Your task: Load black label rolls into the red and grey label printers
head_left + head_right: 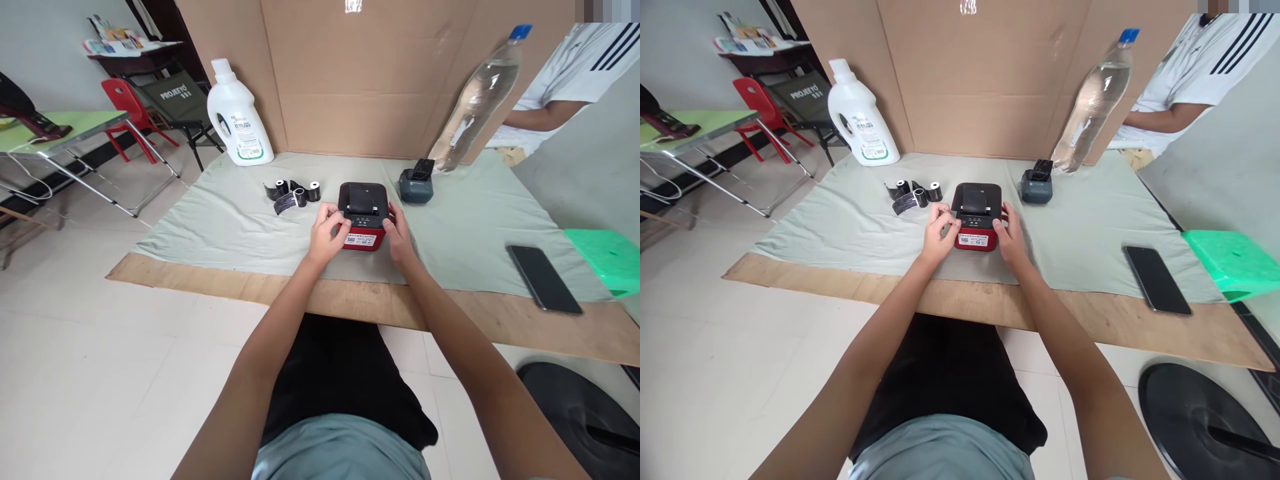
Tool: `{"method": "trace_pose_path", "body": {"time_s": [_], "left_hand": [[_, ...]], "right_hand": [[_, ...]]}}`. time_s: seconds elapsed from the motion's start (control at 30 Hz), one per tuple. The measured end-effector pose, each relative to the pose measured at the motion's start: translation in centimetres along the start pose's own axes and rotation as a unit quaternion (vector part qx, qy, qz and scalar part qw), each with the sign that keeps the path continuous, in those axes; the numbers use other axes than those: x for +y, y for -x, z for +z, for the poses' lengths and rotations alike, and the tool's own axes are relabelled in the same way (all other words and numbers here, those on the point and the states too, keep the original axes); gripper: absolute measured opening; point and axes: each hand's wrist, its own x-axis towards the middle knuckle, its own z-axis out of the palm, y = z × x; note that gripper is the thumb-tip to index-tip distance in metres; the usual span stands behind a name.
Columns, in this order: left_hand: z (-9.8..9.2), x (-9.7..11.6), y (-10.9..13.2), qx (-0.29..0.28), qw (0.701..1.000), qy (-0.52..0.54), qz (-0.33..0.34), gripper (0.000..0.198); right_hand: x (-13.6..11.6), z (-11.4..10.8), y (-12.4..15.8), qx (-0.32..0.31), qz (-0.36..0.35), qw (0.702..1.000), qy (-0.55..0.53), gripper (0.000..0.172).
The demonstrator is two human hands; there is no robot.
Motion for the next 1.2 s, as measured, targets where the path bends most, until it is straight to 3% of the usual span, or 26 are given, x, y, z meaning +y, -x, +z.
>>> {"method": "trace_pose_path", "body": {"time_s": [0.3,0.5,0.87,1.2], "left_hand": [[-0.9,0.5,0.6,-0.049,0.997,-0.064,0.015,0.032],[-0.8,0.2,0.9,-0.016,0.998,-0.041,0.034,0.03],[-0.1,0.1,0.6,0.019,1.0,-0.02,-0.014,0.029],[0.6,-0.5,-0.2,0.036,0.998,-0.007,-0.055,0.028]], "right_hand": [[0.1,0.0,-0.1,0.008,-0.015,1.0,-0.002,0.083],[0.2,-0.2,-0.1,-0.004,-0.015,1.0,0.017,0.081],[0.1,-0.1,-0.3,-0.003,-0.021,1.0,0.006,0.086],[0.3,-0.1,-0.2,-0.007,-0.026,1.0,0.012,0.079]]}}
